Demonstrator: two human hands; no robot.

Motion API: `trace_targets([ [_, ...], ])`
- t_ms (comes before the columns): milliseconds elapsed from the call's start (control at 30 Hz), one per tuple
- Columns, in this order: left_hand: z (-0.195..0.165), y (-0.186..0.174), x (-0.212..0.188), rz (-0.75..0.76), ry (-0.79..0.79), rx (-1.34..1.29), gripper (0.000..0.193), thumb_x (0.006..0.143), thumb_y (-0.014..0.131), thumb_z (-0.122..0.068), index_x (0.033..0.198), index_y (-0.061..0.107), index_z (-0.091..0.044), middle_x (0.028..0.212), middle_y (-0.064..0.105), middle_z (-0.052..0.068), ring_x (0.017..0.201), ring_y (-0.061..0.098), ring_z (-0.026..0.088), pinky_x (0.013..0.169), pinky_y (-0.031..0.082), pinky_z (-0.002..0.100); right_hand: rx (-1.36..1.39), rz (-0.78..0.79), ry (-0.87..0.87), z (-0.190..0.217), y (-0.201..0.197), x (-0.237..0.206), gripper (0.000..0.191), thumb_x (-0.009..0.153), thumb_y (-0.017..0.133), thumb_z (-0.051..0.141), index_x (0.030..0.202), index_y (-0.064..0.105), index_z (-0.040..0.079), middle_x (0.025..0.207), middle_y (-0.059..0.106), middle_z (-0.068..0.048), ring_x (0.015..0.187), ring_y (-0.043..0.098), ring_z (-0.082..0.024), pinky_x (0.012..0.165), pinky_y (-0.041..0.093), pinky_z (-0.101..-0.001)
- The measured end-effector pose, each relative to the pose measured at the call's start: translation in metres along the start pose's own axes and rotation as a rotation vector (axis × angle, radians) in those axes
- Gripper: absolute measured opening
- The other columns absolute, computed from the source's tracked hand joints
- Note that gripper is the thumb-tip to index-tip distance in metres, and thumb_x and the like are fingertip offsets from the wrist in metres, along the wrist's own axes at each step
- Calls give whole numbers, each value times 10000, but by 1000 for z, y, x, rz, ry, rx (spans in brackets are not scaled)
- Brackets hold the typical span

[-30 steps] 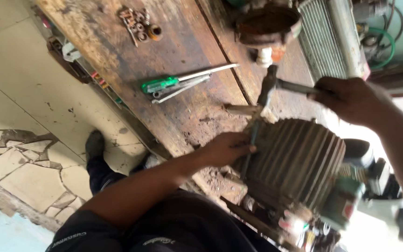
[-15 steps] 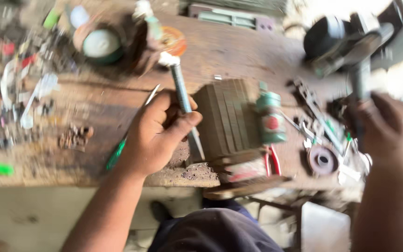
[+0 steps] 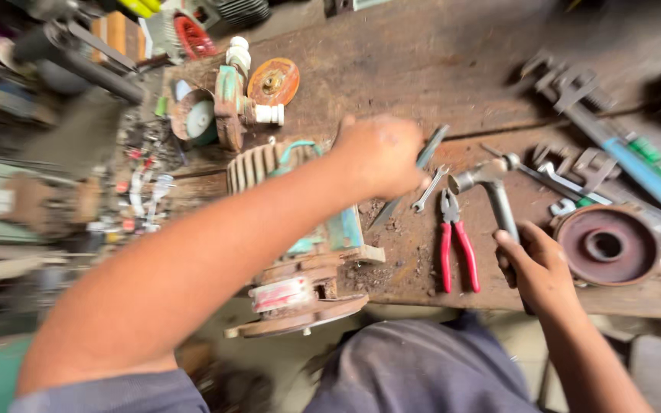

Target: The person works on a rusty electric water pump motor at a cluttered wooden workbench. They use red-handled pliers to loosen and remove parts from the pump housing, reposition the pump, then use a hammer and a metal punch to tap and drive components on the motor body, and finally lift and reassemble the pump housing and motor together on the bench.

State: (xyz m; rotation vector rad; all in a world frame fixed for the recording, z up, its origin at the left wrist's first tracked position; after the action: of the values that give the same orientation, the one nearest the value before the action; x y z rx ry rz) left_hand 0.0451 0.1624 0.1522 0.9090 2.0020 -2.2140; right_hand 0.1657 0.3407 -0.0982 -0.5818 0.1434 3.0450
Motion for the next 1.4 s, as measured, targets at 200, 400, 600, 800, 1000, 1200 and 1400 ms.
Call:
trace_targets([
  [200, 3, 60, 5, 162, -71, 113, 341, 814, 756, -447, 959, 752, -139, 953, 746, 112, 999, 695, 318, 864, 446, 558, 379, 349, 41, 0, 65, 41, 343, 895, 726, 219, 1182, 648, 48, 628, 484, -2, 470, 439, -96, 415, 350, -263],
  [400, -7, 74, -13, 96, -47, -14, 303, 810, 767, -429, 940, 757, -155, 911, 756, 118, 962, 703, 332, 886, 426, 541, 607, 549, -33, 50, 107, 60, 333, 870, 750, 115, 1143, 569, 53, 683, 522, 8, 480, 419, -84, 419, 336, -250],
  [600, -4, 76, -11, 39, -47, 34, 374, 795, 779, -450, 928, 741, -102, 896, 742, 138, 944, 698, 329, 873, 431, 532, 586, 560, -1, 65, 124, 61, 235, 905, 737, 90, 1057, 561, 56, 623, 480, 3, 455, 411, -99, 410, 323, -268],
  [800, 1, 35, -28, -61, -83, 27, 426, 883, 754, -469, 1004, 704, -64, 932, 735, 148, 940, 687, 370, 845, 462, 540, 500, 449, 24, 44, 108, 88, 197, 918, 705, 87, 1061, 570, 66, 642, 502, 16, 481, 437, -93, 432, 333, -254],
  [1000, 82, -42, -170, -656, -286, -118, 463, 853, 868, -383, 1153, 717, -64, 1164, 722, 143, 1109, 679, 325, 917, 547, 416, -71, 182, 54, -4, 32, 136, 251, 897, 745, 141, 1072, 592, 47, 696, 549, -33, 523, 490, -151, 448, 374, -329],
  [1200, 202, 56, -266, -721, -596, -903, 302, 988, 722, -260, 1228, 652, -92, 1186, 688, 84, 1056, 661, 190, 933, 506, 331, -833, 103, -190, -23, -10, 149, 332, 911, 779, 256, 1080, 657, -3, 851, 684, -234, 798, 675, -388, 745, 528, -496],
  [1400, 263, 204, -275, -569, -782, -1451, 452, 927, 639, -329, 1321, 612, -109, 1276, 678, 71, 1131, 659, 203, 898, 549, 408, -997, 18, -365, -20, -17, 127, 459, 874, 780, 252, 1233, 640, 1, 975, 662, -327, 923, 644, -513, 792, 519, -550],
])
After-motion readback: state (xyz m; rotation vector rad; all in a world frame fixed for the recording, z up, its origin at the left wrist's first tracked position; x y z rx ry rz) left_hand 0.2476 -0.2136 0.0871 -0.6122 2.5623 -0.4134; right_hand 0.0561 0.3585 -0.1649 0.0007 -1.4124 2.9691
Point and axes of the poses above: each hand's wrist, its own x-axis towards the middle knuckle, its own y-axis out of the palm, z = x × y, the point moved 8 cm from there along x, towards the middle knuckle
